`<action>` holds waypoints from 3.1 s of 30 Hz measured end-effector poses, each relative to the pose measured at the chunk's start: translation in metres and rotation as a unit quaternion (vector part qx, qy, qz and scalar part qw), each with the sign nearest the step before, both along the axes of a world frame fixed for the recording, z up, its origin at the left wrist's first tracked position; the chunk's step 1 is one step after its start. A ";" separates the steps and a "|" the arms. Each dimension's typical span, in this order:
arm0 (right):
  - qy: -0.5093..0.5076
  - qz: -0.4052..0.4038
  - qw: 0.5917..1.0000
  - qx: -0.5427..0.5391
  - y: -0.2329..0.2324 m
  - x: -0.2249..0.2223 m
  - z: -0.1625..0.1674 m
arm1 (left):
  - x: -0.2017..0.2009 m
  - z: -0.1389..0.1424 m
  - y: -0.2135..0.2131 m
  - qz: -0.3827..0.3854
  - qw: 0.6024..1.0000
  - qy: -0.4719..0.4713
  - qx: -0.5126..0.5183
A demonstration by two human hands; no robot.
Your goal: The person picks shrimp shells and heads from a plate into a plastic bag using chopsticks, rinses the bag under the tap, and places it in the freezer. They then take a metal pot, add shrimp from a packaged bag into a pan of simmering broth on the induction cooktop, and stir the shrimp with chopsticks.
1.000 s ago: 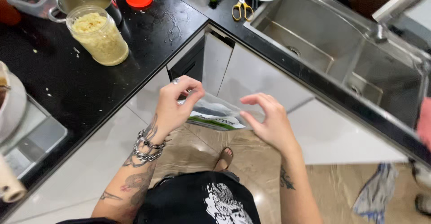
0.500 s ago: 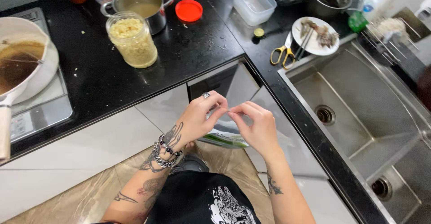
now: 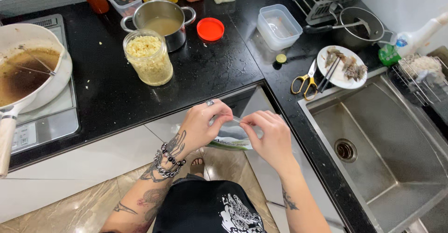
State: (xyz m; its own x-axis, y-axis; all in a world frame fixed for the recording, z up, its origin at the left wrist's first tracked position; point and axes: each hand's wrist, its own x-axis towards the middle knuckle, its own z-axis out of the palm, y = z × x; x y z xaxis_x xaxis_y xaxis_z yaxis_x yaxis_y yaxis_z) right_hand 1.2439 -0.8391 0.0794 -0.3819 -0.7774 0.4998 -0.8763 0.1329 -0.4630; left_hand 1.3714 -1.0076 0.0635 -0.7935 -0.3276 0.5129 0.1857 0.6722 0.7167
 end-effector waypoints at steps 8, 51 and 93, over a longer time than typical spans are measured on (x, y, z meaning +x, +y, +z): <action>0.031 0.013 0.999 -0.029 -0.033 -0.028 0.000 | -0.023 0.028 -0.025 0.003 0.985 -0.093 -0.148; 0.150 -0.019 0.988 0.014 -0.112 -0.100 0.033 | -0.091 0.061 -0.146 0.036 0.932 -0.090 -0.349; -0.026 0.124 0.985 -0.113 -0.234 -0.356 0.142 | -0.210 0.202 -0.293 0.210 0.918 -0.026 -0.334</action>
State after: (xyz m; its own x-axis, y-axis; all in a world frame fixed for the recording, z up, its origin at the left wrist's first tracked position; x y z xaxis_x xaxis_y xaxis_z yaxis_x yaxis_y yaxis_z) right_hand 0.8878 -1.0728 0.2218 -0.2237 -0.7212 0.6556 -0.8432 -0.1941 -0.5013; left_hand 1.1617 -1.3003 0.2655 -0.6982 -0.2355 0.6760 -0.2126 0.9699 0.1183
